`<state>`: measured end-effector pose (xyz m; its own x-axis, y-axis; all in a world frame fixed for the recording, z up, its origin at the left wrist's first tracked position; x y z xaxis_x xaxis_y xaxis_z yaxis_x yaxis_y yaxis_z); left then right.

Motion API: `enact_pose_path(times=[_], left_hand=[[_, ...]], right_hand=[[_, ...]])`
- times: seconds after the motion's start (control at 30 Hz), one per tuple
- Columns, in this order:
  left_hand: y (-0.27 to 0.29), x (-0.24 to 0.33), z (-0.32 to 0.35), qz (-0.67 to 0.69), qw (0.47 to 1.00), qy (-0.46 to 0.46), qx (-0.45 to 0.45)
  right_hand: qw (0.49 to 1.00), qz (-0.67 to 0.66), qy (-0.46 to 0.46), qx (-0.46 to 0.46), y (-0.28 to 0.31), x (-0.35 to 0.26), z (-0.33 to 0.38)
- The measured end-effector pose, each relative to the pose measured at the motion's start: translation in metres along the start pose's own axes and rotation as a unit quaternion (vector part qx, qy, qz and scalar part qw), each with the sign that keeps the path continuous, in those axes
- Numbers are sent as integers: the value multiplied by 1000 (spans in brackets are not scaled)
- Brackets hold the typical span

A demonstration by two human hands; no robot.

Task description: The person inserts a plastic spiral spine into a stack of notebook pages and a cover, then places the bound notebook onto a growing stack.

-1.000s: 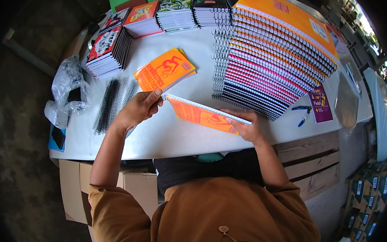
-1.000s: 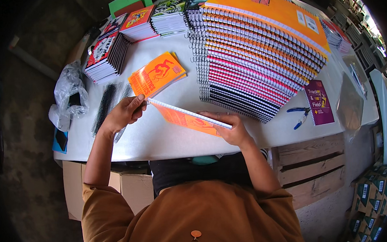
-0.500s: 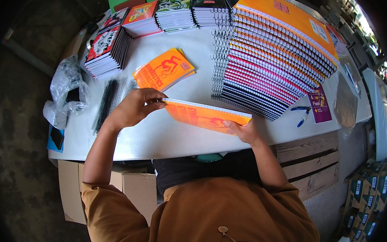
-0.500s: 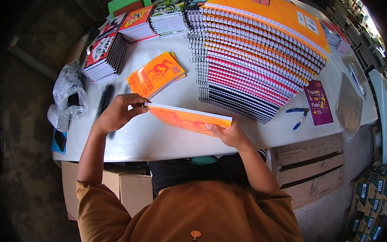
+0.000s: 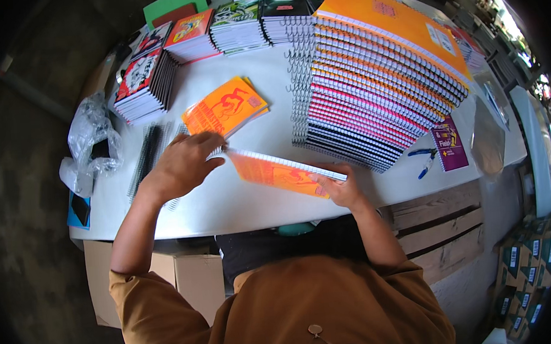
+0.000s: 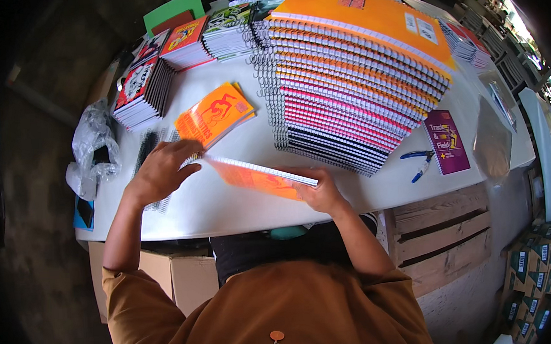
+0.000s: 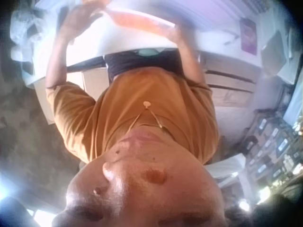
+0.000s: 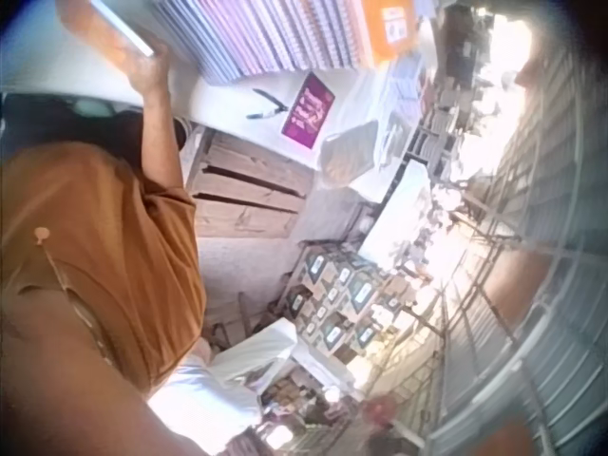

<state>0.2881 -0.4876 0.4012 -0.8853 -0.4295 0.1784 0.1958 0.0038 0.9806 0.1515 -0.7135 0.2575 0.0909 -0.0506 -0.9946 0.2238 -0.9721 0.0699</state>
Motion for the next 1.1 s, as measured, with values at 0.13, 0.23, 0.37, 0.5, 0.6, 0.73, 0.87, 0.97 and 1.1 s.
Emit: enact_pose_path(times=[0.13, 0.23, 0.37, 0.5, 0.6, 0.73, 0.87, 0.97, 1.1], left_hand=[[11, 5, -8, 32, 993, 59, -101], [12, 16, -3, -24, 996, 52, -65], [16, 7, 0, 27, 997, -27, -63], [17, 5, -6, 165, 970, 38, -175], [19, 18, -10, 75, 994, 34, -68], [23, 12, -5, -18, 998, 26, -54], [10, 18, -24, -41, 981, 84, -172], [2, 10, -10, -97, 991, 43, -76], [-5, -11, 5, -11, 997, 63, -51]], right_hand=[[996, 35, 78, -5, 0, -18, 1], [997, 33, 73, 10, -4, -21, -3], [999, -1, 35, 14, -4, -18, 0], [1000, -13, 16, -18, -4, -21, -3], [1000, -23, 5, -12, -7, -17, -6], [998, -24, -57, -32, -8, -19, -5], [1000, -31, -5, 3, -2, -17, 6], [997, -8, 74, 25, -10, -9, -4], [987, 42, 149, -41, -16, -23, -11]])
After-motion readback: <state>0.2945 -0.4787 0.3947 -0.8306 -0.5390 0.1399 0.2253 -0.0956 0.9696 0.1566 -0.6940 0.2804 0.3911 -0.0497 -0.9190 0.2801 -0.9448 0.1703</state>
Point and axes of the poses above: each hand's wrist, its own z-axis away from the middle knuckle, its own y-axis out of the back of the hand, x = y × z, the point moved 4 cm from there along -z, towards the middle knuckle, and after that the axes turned 15 degrees about -x, right-handed, at the moved point
